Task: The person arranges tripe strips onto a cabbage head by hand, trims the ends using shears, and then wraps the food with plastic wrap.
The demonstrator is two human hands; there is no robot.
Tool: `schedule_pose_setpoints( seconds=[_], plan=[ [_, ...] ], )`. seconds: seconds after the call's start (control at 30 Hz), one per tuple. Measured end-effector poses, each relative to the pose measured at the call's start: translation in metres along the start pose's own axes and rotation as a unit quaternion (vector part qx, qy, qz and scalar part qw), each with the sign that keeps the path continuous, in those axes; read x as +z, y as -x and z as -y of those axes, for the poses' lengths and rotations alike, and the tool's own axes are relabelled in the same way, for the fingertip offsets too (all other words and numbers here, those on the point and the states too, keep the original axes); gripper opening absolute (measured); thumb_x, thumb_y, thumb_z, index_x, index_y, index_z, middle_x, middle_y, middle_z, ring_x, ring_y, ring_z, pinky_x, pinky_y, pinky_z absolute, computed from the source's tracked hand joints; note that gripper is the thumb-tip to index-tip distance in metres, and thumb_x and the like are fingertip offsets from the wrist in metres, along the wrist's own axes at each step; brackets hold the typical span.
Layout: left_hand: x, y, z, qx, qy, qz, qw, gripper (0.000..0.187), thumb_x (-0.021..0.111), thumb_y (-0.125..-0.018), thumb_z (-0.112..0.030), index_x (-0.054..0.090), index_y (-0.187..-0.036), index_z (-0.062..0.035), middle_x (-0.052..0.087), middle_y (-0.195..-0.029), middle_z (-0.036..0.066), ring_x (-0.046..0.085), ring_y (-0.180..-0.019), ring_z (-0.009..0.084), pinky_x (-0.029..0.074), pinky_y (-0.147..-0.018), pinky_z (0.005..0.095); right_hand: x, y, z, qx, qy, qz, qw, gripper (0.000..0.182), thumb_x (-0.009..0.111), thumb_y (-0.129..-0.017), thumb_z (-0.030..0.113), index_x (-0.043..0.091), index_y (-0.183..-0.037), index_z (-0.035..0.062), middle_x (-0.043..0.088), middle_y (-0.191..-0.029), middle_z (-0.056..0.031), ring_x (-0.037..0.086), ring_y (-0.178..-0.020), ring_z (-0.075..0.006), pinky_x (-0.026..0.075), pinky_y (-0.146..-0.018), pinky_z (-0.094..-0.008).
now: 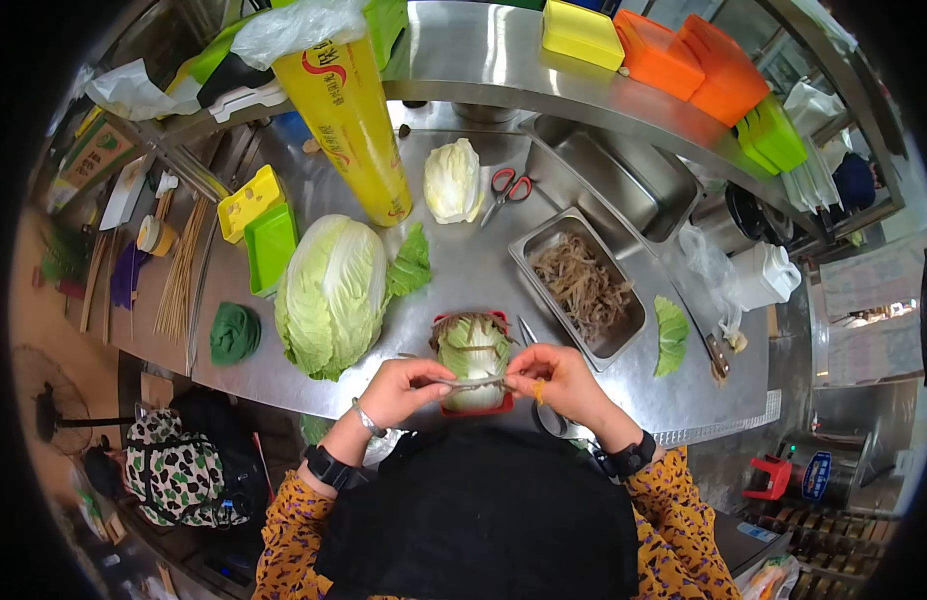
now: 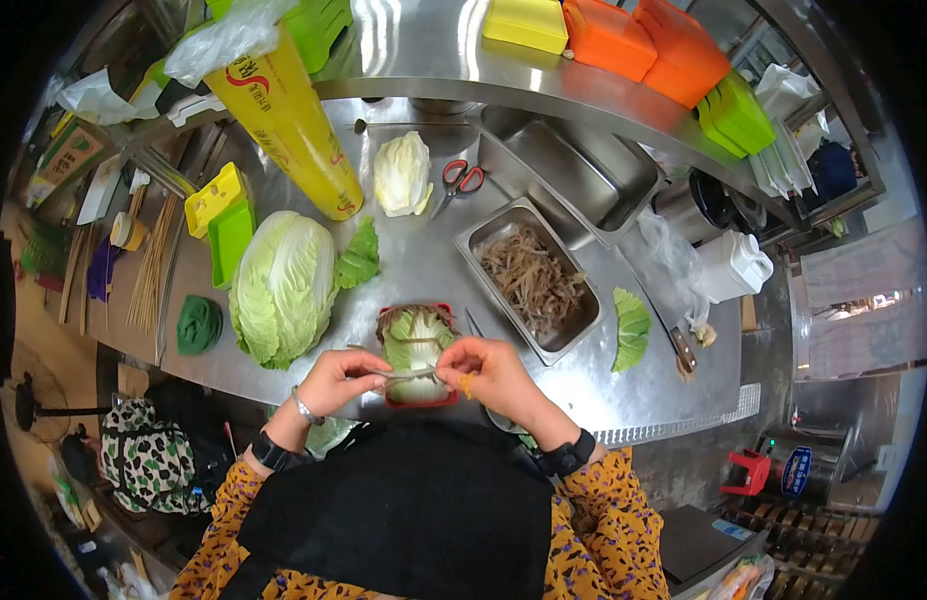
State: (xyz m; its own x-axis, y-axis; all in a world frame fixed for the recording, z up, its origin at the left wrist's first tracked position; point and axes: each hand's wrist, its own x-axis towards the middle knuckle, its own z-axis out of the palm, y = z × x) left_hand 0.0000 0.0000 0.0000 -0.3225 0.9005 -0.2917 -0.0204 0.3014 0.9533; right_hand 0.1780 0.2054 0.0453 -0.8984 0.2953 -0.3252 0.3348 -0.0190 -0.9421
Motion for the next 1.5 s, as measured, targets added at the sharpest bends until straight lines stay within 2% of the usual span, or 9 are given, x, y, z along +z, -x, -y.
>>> schedule_pose_setpoints(
  seconds=[0.1,0.4,0.63,0.7,0.8,0.9,1.1,1.33,1.5],
  plan=[
    [0.006,-0.006,0.002,-0.007,0.012,0.012,1.0,0.016,0.068,-0.086,-0.006,0.068,-0.101,-0.0014,0.068,-0.091,0.001,0.062,-0.079,0.0062,0.051,-0.07,0.0224,-0.003,-0.005,-0.021,0.007,-0.038,-0.01,0.999,0.007,0.069,-0.085,0.006,0.065,-0.09,0.0031,0.064,-0.075,0.0013,0.058,-0.068,-0.0061,0.046,-0.06,-0.0213],
    [0.014,-0.055,0.017,0.114,-0.092,-0.233,0.961,0.012,0.071,-0.079,-0.002,0.067,-0.091,-0.0021,0.064,-0.084,0.004,0.06,-0.073,0.0109,0.049,-0.066,0.0239,-0.001,-0.06,-0.065,-0.026,-0.038,-0.127,0.991,0.009,0.07,-0.083,0.005,0.065,-0.09,0.0003,0.066,-0.078,-0.002,0.059,-0.07,-0.0072,0.047,-0.064,-0.0223],
    [0.013,-0.071,0.026,0.086,-0.117,-0.286,0.947,0.01,0.07,-0.076,-0.001,0.065,-0.085,-0.0031,0.063,-0.08,0.008,0.061,-0.067,0.0165,0.049,-0.062,0.0265,0.004,-0.081,-0.073,-0.063,0.023,-0.18,0.981,0.007,0.07,-0.083,0.004,0.065,-0.088,0.0019,0.066,-0.08,-0.0022,0.059,-0.071,-0.0081,0.047,-0.064,-0.0225],
    [0.013,-0.071,0.032,0.09,-0.142,-0.292,0.941,0.01,0.071,-0.077,-0.002,0.066,-0.085,-0.0029,0.063,-0.081,0.007,0.06,-0.067,0.0147,0.049,-0.062,0.0259,0.008,-0.085,-0.075,-0.059,0.059,-0.197,0.977,0.008,0.071,-0.081,0.005,0.065,-0.087,0.0028,0.065,-0.08,-0.0028,0.06,-0.07,-0.009,0.047,-0.063,-0.0231],
    [0.014,-0.07,0.038,0.115,-0.18,-0.295,0.932,0.01,0.072,-0.077,-0.003,0.068,-0.086,-0.0034,0.062,-0.085,0.007,0.061,-0.071,0.0165,0.05,-0.064,0.0275,0.01,-0.084,-0.075,-0.122,0.18,-0.243,0.945,0.008,0.073,-0.074,0.012,0.068,-0.079,0.0088,0.061,-0.08,-0.0078,0.061,-0.064,-0.0239,0.049,-0.06,-0.0342],
    [0.015,-0.069,0.04,0.162,-0.247,-0.32,0.9,0.011,0.071,-0.075,-0.006,0.071,-0.086,-0.0082,0.063,-0.092,0.01,0.061,-0.087,0.0285,0.05,-0.077,0.0366,0.007,-0.079,-0.077,-0.144,0.178,-0.239,0.944,0.009,0.073,-0.078,0.008,0.068,-0.085,0.0062,0.059,-0.081,-0.0045,0.056,-0.064,-0.0148,0.045,-0.058,-0.028],
    [0.011,-0.057,0.019,0.155,-0.235,-0.289,0.915,0.015,0.069,-0.076,-0.006,0.07,-0.091,-0.0066,0.063,-0.098,0.012,0.061,-0.094,0.03,0.048,-0.084,0.0366,-0.037,-0.049,-0.05,-0.165,0.188,-0.257,0.933,0.009,0.072,-0.079,0.008,0.068,-0.086,0.0055,0.061,-0.082,-0.0044,0.057,-0.066,-0.0158,0.045,-0.058,-0.0277],
    [0.015,-0.039,0.012,0.148,-0.216,-0.296,0.919,0.017,0.067,-0.076,-0.003,0.069,-0.093,-0.005,0.062,-0.101,0.014,0.061,-0.096,0.0306,0.048,-0.085,0.0359,-0.11,-0.065,-0.067,-0.176,0.381,-0.35,0.838,0.013,0.067,-0.076,0.009,0.07,-0.089,0.0105,0.062,-0.085,-0.0102,0.063,-0.079,-0.0322,0.051,-0.07,-0.0401],
    [0.017,-0.031,0.004,0.138,-0.209,-0.3,0.92,0.018,0.067,-0.076,-0.002,0.068,-0.094,-0.0049,0.062,-0.101,0.014,0.061,-0.097,0.0297,0.047,-0.087,0.036,-0.132,-0.074,-0.067,-0.156,0.439,-0.304,0.831,0.017,0.066,-0.076,0.01,0.07,-0.092,0.0114,0.064,-0.088,-0.0102,0.063,-0.081,-0.0322,0.052,-0.072,-0.0412]
  ],
)
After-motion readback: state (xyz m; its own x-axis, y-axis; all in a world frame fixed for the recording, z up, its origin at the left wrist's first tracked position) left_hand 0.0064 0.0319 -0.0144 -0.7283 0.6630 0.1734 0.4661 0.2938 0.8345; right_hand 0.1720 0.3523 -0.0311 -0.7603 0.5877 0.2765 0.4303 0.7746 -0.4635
